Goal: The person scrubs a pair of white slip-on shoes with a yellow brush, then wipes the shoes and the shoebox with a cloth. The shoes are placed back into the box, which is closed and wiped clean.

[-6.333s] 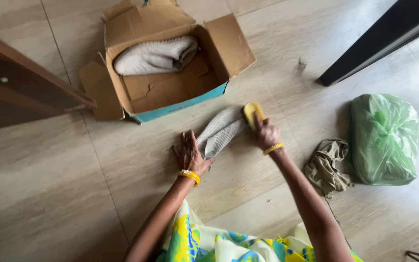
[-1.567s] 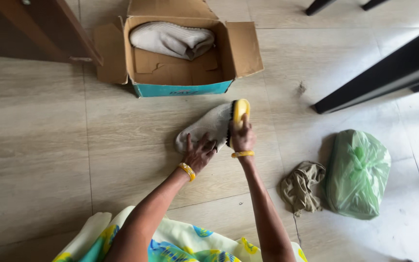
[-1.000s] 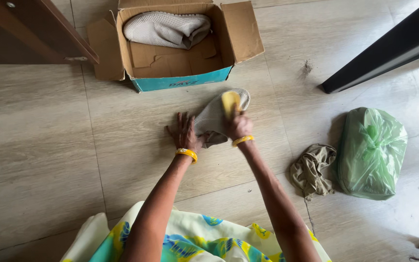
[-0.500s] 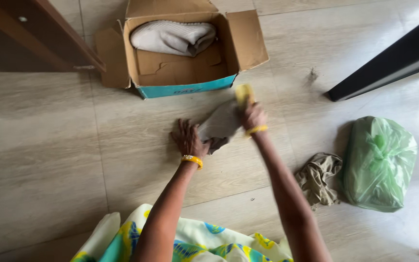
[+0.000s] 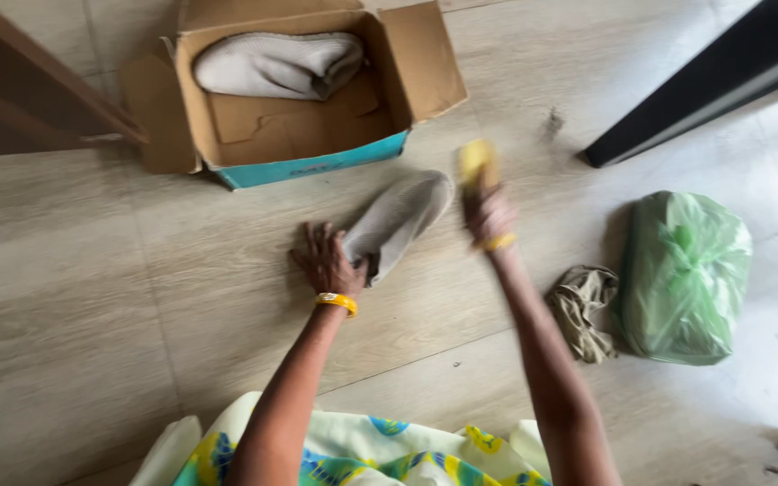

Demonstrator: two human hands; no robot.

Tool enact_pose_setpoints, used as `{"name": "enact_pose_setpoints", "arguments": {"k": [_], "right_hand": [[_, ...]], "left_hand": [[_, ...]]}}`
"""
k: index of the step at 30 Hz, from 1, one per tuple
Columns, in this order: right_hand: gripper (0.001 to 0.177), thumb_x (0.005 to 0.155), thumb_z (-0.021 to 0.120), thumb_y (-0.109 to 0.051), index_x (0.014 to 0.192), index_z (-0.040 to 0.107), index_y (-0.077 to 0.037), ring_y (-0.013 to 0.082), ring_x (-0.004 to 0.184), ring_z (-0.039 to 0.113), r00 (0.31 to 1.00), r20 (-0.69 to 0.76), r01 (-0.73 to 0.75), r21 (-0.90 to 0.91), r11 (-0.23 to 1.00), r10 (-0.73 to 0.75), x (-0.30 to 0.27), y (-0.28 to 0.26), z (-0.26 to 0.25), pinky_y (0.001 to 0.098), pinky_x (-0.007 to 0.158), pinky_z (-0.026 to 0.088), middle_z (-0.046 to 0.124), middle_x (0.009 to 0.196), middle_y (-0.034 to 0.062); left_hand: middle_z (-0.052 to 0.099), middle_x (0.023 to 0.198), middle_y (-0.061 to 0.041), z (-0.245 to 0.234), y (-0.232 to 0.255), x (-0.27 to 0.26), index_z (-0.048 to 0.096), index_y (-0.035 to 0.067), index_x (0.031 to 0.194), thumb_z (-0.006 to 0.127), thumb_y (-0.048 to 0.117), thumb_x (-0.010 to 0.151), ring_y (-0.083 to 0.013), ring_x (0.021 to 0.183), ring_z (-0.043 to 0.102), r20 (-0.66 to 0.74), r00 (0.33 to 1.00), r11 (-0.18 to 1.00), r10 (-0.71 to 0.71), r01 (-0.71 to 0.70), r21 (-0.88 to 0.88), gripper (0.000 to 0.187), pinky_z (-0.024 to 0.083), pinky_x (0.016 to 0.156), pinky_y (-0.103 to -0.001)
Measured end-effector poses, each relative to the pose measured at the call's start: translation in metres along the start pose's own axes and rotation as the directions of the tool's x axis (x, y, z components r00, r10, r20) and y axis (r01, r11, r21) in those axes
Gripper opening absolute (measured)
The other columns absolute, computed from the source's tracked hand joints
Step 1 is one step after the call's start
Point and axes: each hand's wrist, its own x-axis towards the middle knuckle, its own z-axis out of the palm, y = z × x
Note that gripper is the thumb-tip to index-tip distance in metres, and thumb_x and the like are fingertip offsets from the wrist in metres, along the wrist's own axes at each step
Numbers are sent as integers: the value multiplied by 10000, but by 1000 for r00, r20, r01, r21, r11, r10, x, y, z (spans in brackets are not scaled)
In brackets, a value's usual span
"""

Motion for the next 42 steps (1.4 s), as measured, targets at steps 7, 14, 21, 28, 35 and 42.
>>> {"name": "enact_pose_setpoints", "arguments": {"k": [7,14,21,28,35,42], "right_hand": [[649,954,529,-411,1489,474,-48,228,670,635,939,229,291,-143,946,-255,-67,-6,26,407,522,528,678,968,163],[648,942,565,-436,1455,516,-42,241,636,620,995,-77,-55,0,998,55,-12,21,-18,393,494,516,667,910,153],[635,932,620,-401,1431,542,-16,265,596,620,921,16,386,97,917,-389,-91,-62,-15,415,484,512,665,816,144],[624,922,676,-367,1407,568,10,290,556,619,981,30,-192,207,959,190,4,45,-23,436,474,509,662,722,134],[198,868,610,-216,1021,693,-121,277,774,654,915,239,287,184,940,-326,-58,-77,15,432,678,550,670,857,86],[767,993,577,-539,1569,251,-152,198,548,550,980,10,-198,-51,979,199,34,40,5,407,498,510,623,797,123]], "left_hand": [[389,1603,-76,5,-1,1,536,112,1365,862,432,666,-341,1566,125,-6,1000,1000,16,-16,17,836,28,1157,-776],[423,1583,-57,11,-1,2,558,138,1334,836,422,732,-333,1571,147,-39,999,1000,7,-7,3,721,29,1158,-786],[425,1572,-89,15,-5,1,520,134,1386,801,413,776,-351,1559,179,-103,993,998,57,-61,-35,727,54,1148,-786],[419,1589,-92,20,-6,1,509,125,1383,755,410,812,-323,1555,192,-85,995,998,54,-56,-25,683,64,1173,-753],[419,1562,-136,26,-8,2,500,85,1367,715,358,850,-346,1540,225,-124,988,995,90,-95,-33,623,102,1163,-739],[438,1575,-101,31,-8,5,502,111,1371,686,258,841,-317,1555,257,-119,991,997,59,-64,-33,580,147,1189,-710]]}}
